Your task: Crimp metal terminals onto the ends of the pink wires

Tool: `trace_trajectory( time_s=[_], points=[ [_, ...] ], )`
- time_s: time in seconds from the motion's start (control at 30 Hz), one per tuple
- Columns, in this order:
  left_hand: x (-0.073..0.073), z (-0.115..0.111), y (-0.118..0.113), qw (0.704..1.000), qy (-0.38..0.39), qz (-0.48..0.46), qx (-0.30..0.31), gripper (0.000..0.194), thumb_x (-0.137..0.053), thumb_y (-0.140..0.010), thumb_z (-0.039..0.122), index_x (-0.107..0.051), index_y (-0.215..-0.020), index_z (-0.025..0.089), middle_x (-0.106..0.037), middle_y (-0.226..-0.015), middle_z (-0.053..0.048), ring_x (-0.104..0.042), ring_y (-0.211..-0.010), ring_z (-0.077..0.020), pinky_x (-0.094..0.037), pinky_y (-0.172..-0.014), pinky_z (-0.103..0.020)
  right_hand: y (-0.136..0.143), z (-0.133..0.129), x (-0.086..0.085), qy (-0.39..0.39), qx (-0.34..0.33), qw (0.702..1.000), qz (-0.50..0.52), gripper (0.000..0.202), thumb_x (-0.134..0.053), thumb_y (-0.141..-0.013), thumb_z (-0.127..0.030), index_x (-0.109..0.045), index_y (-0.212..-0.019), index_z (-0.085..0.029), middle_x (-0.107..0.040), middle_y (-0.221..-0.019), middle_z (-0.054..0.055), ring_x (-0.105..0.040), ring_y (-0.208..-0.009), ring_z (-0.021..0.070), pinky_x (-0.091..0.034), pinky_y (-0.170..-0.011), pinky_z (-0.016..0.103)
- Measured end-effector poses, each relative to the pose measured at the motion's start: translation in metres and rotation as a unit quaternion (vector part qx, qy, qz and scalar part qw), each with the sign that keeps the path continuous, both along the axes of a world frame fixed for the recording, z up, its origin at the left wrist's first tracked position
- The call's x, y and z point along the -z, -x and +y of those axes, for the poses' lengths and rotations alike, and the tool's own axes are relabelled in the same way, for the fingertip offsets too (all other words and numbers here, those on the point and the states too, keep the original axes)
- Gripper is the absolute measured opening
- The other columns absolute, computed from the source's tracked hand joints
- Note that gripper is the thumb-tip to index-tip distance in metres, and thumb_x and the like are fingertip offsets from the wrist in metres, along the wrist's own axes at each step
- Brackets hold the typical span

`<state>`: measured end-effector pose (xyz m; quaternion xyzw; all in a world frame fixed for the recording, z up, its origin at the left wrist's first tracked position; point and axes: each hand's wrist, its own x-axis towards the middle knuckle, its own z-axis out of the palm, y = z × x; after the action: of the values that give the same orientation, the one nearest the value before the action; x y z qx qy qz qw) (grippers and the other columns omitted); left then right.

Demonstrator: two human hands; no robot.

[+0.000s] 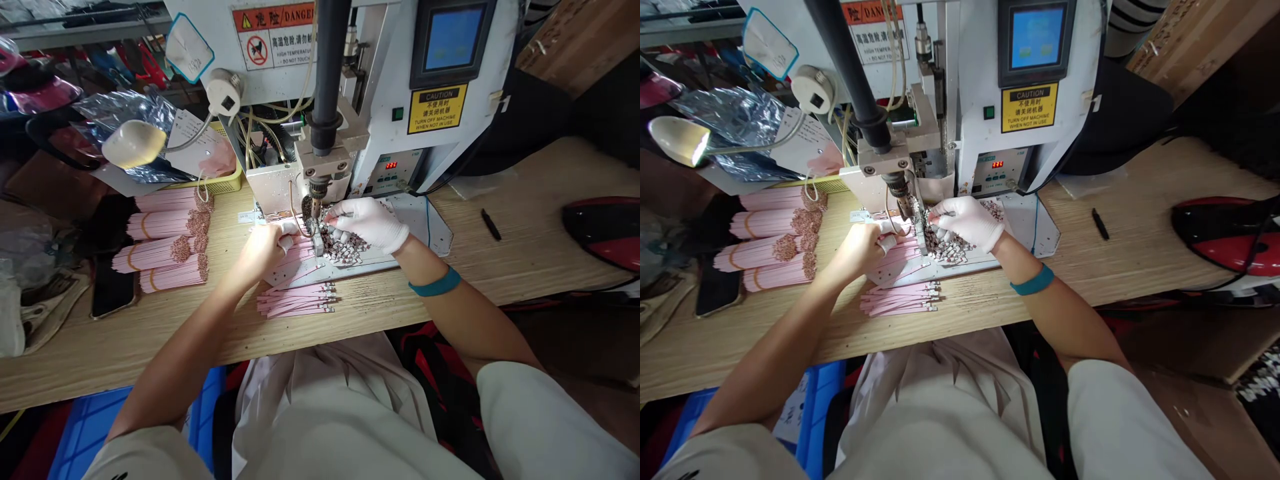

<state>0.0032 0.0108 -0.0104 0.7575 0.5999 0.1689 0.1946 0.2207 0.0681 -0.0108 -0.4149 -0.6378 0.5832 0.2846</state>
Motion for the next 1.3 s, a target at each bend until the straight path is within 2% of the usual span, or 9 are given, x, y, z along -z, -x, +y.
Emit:
trace_trajectory(
  time_s=[0.1, 0.23, 0.4, 0.5, 0.73, 1.07, 1.3],
  points=[
    [-0.003, 0.000, 0.002, 1.000, 0.008, -0.010, -0.009, 0.020, -0.051, -0.076, 0.022, -0.068, -0.083, 0.015, -0.068, -0.073, -0.005, -0.058, -0.066, -0.0182, -0.041, -0.063, -0.025, 0.001, -0.001, 0.001, 0.043, -0.025, 0.998, 0.029, 0.013, -0.067, -0.075, -0.013, -0.064, -0.087, -0.010, -0.063, -0.066, 0.003, -0.059, -0.052, 0.0094, -0.052, -0.044, 0.019],
    [-0.003, 0.001, 0.005, 0.997, 0.015, -0.080, 0.001, 0.022, -0.054, -0.078, 0.031, -0.068, -0.082, 0.014, -0.066, -0.074, -0.004, -0.055, -0.066, -0.0161, -0.041, -0.064, -0.025, 0.008, -0.004, 0.004, 0.083, -0.028, 0.995, 0.047, 0.013, -0.068, -0.073, -0.010, -0.060, -0.084, -0.012, -0.061, -0.063, 0.000, -0.054, -0.045, 0.0067, -0.042, -0.034, 0.015],
    [0.000, 0.001, 0.005, 0.975, 0.106, -0.195, -0.002, 0.029, -0.059, -0.076, 0.040, -0.064, -0.069, 0.013, -0.063, -0.071, -0.003, -0.053, -0.066, -0.0153, -0.041, -0.062, -0.025, 0.015, -0.007, 0.004, 0.092, -0.016, 0.994, 0.050, 0.013, -0.066, -0.074, -0.008, -0.057, -0.081, -0.014, -0.058, -0.062, -0.001, -0.050, -0.042, 0.0055, -0.038, -0.031, 0.015],
    [-0.001, 0.001, 0.002, 0.963, 0.137, -0.232, -0.001, 0.029, -0.060, -0.075, 0.041, -0.063, -0.066, 0.013, -0.061, -0.069, -0.002, -0.051, -0.064, -0.0138, -0.039, -0.059, -0.024, 0.017, -0.009, 0.004, 0.087, -0.017, 0.995, 0.048, 0.012, -0.065, -0.075, -0.007, -0.056, -0.079, -0.015, -0.054, -0.059, -0.003, -0.050, -0.044, 0.0057, -0.037, -0.031, 0.014],
    [-0.003, 0.002, -0.008, 0.965, 0.131, -0.228, -0.002, 0.028, -0.061, -0.074, 0.039, -0.063, -0.069, 0.012, -0.059, -0.070, -0.001, -0.046, -0.061, -0.0116, -0.035, -0.056, -0.022, 0.017, -0.009, 0.005, 0.083, -0.016, 0.995, 0.045, 0.014, -0.067, -0.073, -0.010, -0.056, -0.080, -0.015, -0.055, -0.062, -0.003, -0.049, -0.043, 0.0050, -0.036, -0.032, 0.014],
    [0.000, 0.003, -0.008, 0.968, 0.139, -0.209, -0.015, 0.025, -0.059, -0.073, 0.039, -0.057, -0.067, 0.014, -0.053, -0.064, 0.001, -0.043, -0.058, -0.0114, -0.032, -0.055, -0.023, 0.017, -0.009, 0.006, 0.079, -0.019, 0.995, 0.050, 0.011, -0.064, -0.075, -0.010, -0.055, -0.079, -0.016, -0.056, -0.062, -0.003, -0.050, -0.045, 0.0058, -0.036, -0.033, 0.015],
    [-0.001, 0.003, -0.010, 0.966, 0.142, -0.212, -0.029, 0.014, -0.055, -0.070, 0.027, -0.053, -0.062, 0.015, -0.052, -0.065, 0.001, -0.044, -0.059, -0.0110, -0.034, -0.056, -0.023, 0.017, -0.010, 0.004, 0.089, -0.016, 0.994, 0.062, 0.015, -0.063, -0.074, -0.006, -0.053, -0.078, -0.016, -0.052, -0.060, -0.004, -0.046, -0.042, 0.0046, -0.034, -0.032, 0.015]
  ],
)
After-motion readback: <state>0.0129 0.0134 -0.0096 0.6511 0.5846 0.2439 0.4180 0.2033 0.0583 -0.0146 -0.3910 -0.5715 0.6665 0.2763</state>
